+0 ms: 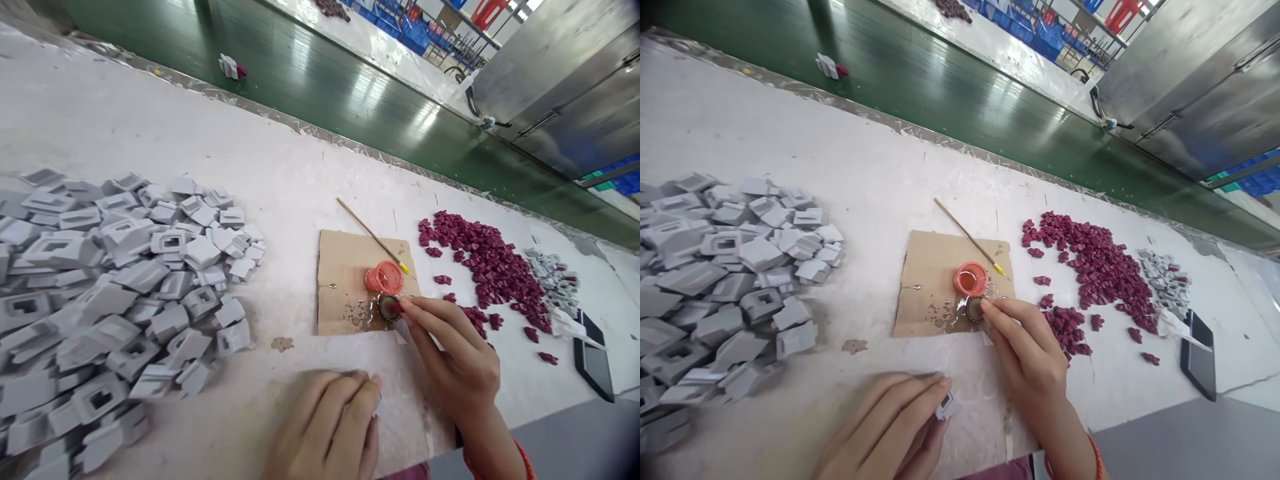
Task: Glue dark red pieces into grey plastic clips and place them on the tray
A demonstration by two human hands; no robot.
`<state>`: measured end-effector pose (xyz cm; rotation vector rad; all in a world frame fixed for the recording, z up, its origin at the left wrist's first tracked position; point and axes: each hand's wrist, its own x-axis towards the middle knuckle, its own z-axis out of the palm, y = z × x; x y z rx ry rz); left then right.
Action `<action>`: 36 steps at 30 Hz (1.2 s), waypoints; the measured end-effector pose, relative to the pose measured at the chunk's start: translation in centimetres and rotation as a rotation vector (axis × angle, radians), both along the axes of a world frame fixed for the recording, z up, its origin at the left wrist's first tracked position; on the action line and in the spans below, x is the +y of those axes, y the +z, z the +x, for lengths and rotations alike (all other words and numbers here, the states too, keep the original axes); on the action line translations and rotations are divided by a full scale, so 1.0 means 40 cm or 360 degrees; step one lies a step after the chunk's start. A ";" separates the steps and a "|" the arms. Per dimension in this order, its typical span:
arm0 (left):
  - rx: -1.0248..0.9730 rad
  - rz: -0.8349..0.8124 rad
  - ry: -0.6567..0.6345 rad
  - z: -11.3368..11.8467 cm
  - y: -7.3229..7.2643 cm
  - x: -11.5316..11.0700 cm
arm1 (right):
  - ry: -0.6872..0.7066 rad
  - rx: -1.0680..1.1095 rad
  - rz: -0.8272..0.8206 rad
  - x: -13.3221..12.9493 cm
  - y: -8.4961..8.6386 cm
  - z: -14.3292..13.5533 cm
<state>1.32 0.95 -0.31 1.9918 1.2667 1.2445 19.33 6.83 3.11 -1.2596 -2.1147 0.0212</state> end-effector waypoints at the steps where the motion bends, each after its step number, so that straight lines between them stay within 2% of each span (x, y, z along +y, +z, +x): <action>1: -0.0002 -0.0004 0.0002 0.000 0.001 0.000 | 0.0000 0.0002 -0.0004 0.000 0.000 -0.001; 12: -0.0041 -0.0104 0.0053 0.007 0.009 0.001 | -0.0031 0.0046 0.0019 -0.014 0.006 0.004; 17: -0.0065 -0.0135 0.0010 -0.002 0.003 0.005 | -0.0149 0.0458 -0.0177 -0.082 0.022 -0.027; 21: -0.0054 -0.0132 -0.0032 -0.010 -0.003 0.005 | -0.0055 0.0689 -0.0393 -0.136 0.017 -0.066; 29: -0.0071 -0.0163 0.0008 -0.008 0.005 0.005 | -0.0012 0.0686 -0.0415 -0.160 -0.023 -0.074; 36: -0.0035 -0.0136 -0.0055 -0.014 0.001 0.004 | 0.0104 0.0489 -0.0256 -0.148 0.002 -0.081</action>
